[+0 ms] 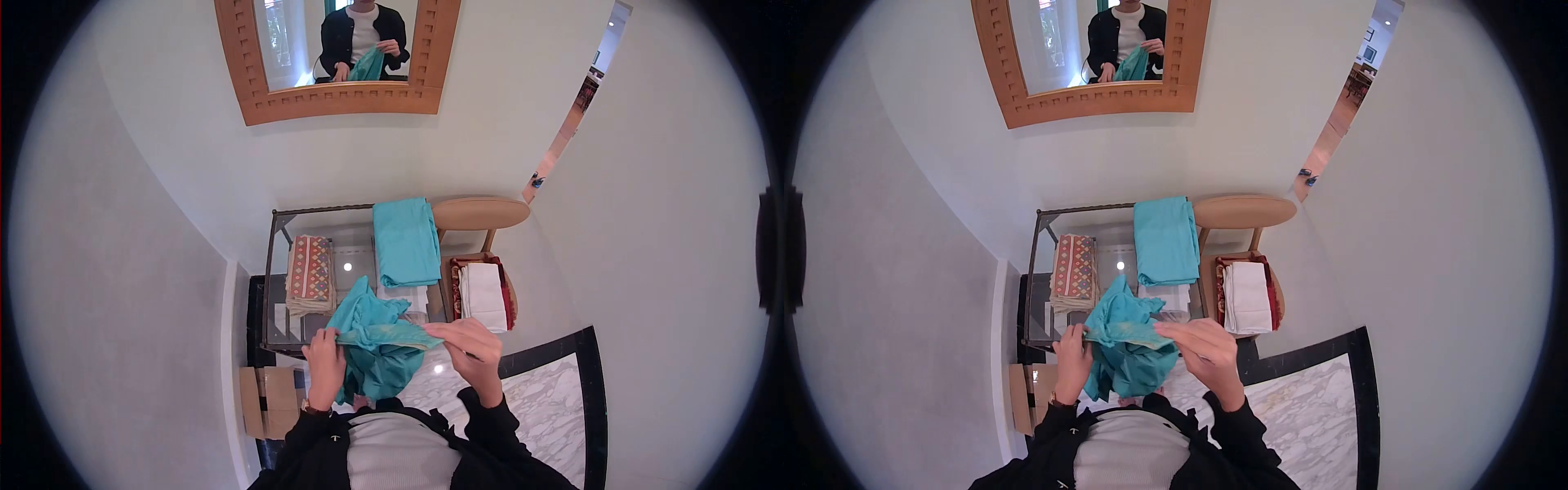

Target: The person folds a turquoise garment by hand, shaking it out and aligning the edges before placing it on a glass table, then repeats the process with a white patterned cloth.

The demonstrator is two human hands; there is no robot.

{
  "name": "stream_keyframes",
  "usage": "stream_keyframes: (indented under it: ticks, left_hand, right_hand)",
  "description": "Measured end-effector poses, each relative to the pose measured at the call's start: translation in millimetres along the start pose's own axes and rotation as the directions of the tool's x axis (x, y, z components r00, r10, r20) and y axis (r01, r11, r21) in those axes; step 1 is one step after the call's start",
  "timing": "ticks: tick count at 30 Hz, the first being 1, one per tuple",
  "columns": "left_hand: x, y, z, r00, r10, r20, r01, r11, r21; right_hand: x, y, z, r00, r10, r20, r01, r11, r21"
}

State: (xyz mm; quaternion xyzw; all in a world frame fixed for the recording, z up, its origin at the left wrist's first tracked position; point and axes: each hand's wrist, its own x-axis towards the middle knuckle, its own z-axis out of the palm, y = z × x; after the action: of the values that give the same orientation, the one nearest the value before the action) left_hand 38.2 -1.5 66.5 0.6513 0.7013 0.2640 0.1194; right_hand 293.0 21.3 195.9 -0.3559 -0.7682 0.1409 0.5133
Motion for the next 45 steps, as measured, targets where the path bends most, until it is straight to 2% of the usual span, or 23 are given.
stream_keyframes:
  ticks: [5,8,11,12,14,16,17,20,22,23,24,25,26,27,29,31,33,36,37,38,41,44,45]
  left_hand:
    - [-5.9,-17.2,7.4,0.987,-0.105,0.12,0.11,0.993,-0.038]
    - [-8.3,-31.3,13.6,0.988,-0.088,0.124,0.105,0.985,-0.139]
    - [-3.1,-52.0,13.0,0.99,-0.077,0.118,0.105,0.964,-0.246]
    - [-2.0,-60.7,8.2,0.994,-0.001,0.111,0.028,0.969,-0.244]
    - [4.4,-60.6,-11.8,0.956,0.07,0.284,0.099,0.836,-0.54]
    - [7.2,-37.3,-34.8,0.879,0.22,0.422,0.197,0.64,-0.743]
    - [7.8,-19.7,-36.4,0.83,0.317,0.459,0.185,0.62,-0.763]
    - [4.7,51.9,-40.4,0.629,0.54,0.559,0.197,0.585,-0.787]
    - [-6.4,93.5,-35.3,0.637,0.619,0.46,0.142,0.492,-0.859]
    - [-7.8,112.5,-34.9,0.714,0.615,0.336,-0.003,0.482,-0.876]
    - [-7.0,130.2,-35.1,0.767,0.609,0.201,-0.147,0.473,-0.869]
    - [-8.2,139.3,-30.8,0.8,0.581,0.152,-0.189,0.483,-0.855]
    - [-9.5,148.4,-26.5,0.828,0.551,0.102,-0.227,0.497,-0.837]
    - [-12.9,151.3,-16.9,0.855,0.497,0.145,-0.164,0.526,-0.835]
    - [-10.8,145.3,-4.3,0.878,0.457,0.143,-0.154,0.552,-0.819]
    - [2.8,130.3,4.1,0.87,0.491,0.048,-0.27,0.553,-0.788]
    - [12.6,112.5,15.2,0.92,0.391,0.02,-0.265,0.66,-0.703]
    - [19.8,80.9,11.3,0.954,0.298,0.012,-0.237,0.78,-0.579]
    - [18.3,69.8,15.9,0.965,0.263,-0.001,-0.219,0.804,-0.553]
    - [16.9,58.0,20.3,0.974,0.227,-0.016,-0.201,0.826,-0.526]
    - [9.3,24.0,32.0,0.981,0.177,0.084,-0.088,0.781,-0.619]
    - [-0.7,-0.5,27.8,0.954,0.102,0.281,0.08,0.818,-0.569]
    - [-4.0,-6.7,30.3,0.966,0.096,0.242,0.044,0.855,-0.517]
  right_hand:
    - [-5.4,-5.5,-8.5,0.988,0.005,-0.156,0.009,0.996,0.089]
    - [-7.3,-10.0,-13.3,0.936,0.046,-0.348,-0.014,0.995,0.094]
    - [-13.5,2.4,-26.5,0.804,0.075,-0.59,-0.037,0.996,0.076]
    - [-13.3,4.9,-34.9,0.732,0.166,-0.661,-0.055,0.981,0.186]
    - [-2.7,0.4,-49.8,0.559,0.357,-0.748,-0.048,0.915,0.4]
    - [4.9,-15.0,-54.9,0.547,0.391,-0.74,-0.158,0.916,0.368]
    - [6.9,-18.8,-54.4,0.542,0.41,-0.734,-0.212,0.912,0.353]
    - [-0.8,-20.9,-40.3,0.826,0.184,-0.533,-0.144,0.983,0.116]
    - [14.4,-33.9,-37.7,0.948,0.002,-0.317,-0.025,0.997,-0.07]
    - [23.2,-40.1,-36.3,0.978,-0.08,-0.191,0.051,0.987,-0.151]
    - [28.0,-44.4,-32.3,0.988,-0.093,-0.126,0.076,0.988,-0.133]
    - [32.4,-48.4,-27.8,0.992,-0.108,-0.064,0.101,0.989,-0.112]
    - [35.9,-50.9,-25.6,0.992,-0.127,-0.003,0.126,0.988,-0.09]
    - [37.5,-52.7,-25.8,0.991,-0.131,0.039,0.134,0.987,-0.087]
    - [39.4,-55.3,-26.3,0.983,-0.135,0.127,0.146,0.986,-0.078]
    - [37.9,-53.1,-29.9,0.993,-0.116,0.005,0.115,0.981,-0.158]
    - [37.4,-46.2,-37.1,0.983,-0.097,-0.155,0.06,0.972,-0.227]
    - [35.1,-43.5,-43.4,0.95,0.011,-0.312,-0.073,0.98,-0.187]
    - [33.5,-40.9,-45.6,0.934,0.046,-0.355,-0.112,0.979,-0.168]
    - [31.2,-39.0,-50.4,0.951,0.051,-0.304,-0.12,0.97,-0.211]
    - [32.6,-35.8,-46.8,0.787,0.207,-0.581,-0.235,0.972,0.028]
    - [36.4,-32.0,-57.3,0.769,0.199,-0.608,-0.232,0.972,0.025]
    - [36.7,-30.2,-59.1,0.763,0.202,-0.615,-0.229,0.973,0.035]
